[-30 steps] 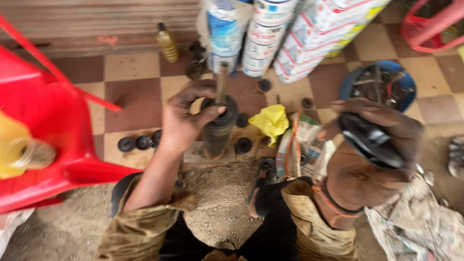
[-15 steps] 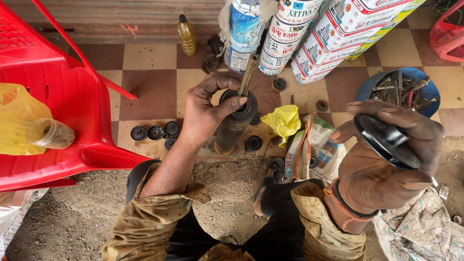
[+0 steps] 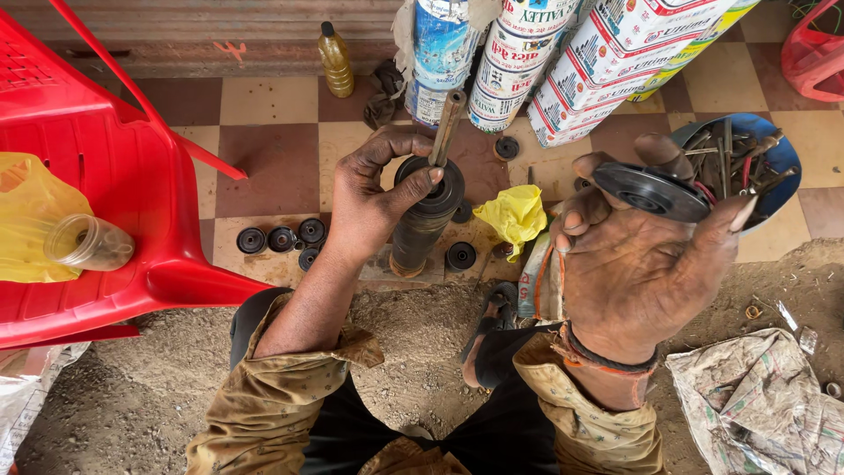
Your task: The person sits on the floor and assembles a cylindrical mechanical part. They use a thin metal rod to adjust internal components, then fit a circular metal disc onto the cylinder. The person also retrieves a small metal piece from a plastic jar and inserts it into the cylinder before placing the disc back on.
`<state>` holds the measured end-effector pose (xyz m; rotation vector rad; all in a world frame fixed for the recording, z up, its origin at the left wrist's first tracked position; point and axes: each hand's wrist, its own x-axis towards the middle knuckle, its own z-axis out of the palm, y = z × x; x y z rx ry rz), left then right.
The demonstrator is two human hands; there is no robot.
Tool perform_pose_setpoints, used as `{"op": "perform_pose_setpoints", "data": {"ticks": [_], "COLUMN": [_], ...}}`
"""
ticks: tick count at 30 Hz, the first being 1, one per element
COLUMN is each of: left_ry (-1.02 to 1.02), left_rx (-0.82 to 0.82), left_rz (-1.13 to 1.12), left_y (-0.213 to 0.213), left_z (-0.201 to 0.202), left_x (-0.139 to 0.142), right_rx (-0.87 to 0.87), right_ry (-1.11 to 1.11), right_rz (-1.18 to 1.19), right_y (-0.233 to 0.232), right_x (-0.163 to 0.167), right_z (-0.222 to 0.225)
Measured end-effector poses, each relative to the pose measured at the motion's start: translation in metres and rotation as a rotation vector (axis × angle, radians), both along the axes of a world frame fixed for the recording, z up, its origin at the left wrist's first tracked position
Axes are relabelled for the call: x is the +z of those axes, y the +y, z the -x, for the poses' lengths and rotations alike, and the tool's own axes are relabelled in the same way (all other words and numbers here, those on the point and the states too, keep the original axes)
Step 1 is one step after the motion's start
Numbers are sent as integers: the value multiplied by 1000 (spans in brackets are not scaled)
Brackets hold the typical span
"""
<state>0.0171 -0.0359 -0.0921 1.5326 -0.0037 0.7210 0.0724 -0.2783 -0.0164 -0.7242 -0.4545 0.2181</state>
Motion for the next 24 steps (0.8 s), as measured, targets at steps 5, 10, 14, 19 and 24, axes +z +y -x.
{"op": "perform_pose_setpoints", "data": {"ticks": [5, 10, 14, 19, 24], "left_ry": [43, -19, -38, -61, -32], "left_rx": [-14, -60, -64, -67, -39], "left_rz": [-83, -23, -8, -55, -94], "left_y": [3, 6, 7, 6, 8], "left_z": [4, 8, 8, 3, 1], "left_x": [8, 13, 10, 2, 0], "right_rx": [-93, -138, -134, -172, -200], "right_ry": [37, -190, -138, -195, -238], "right_rz": [-106, 42, -22, 28, 62], "right_y": [-3, -12, -18, -19, -18], "right_x": [-4, -11, -16, -19, -19], "right_z": [0, -11, -16, -15, -16]}}
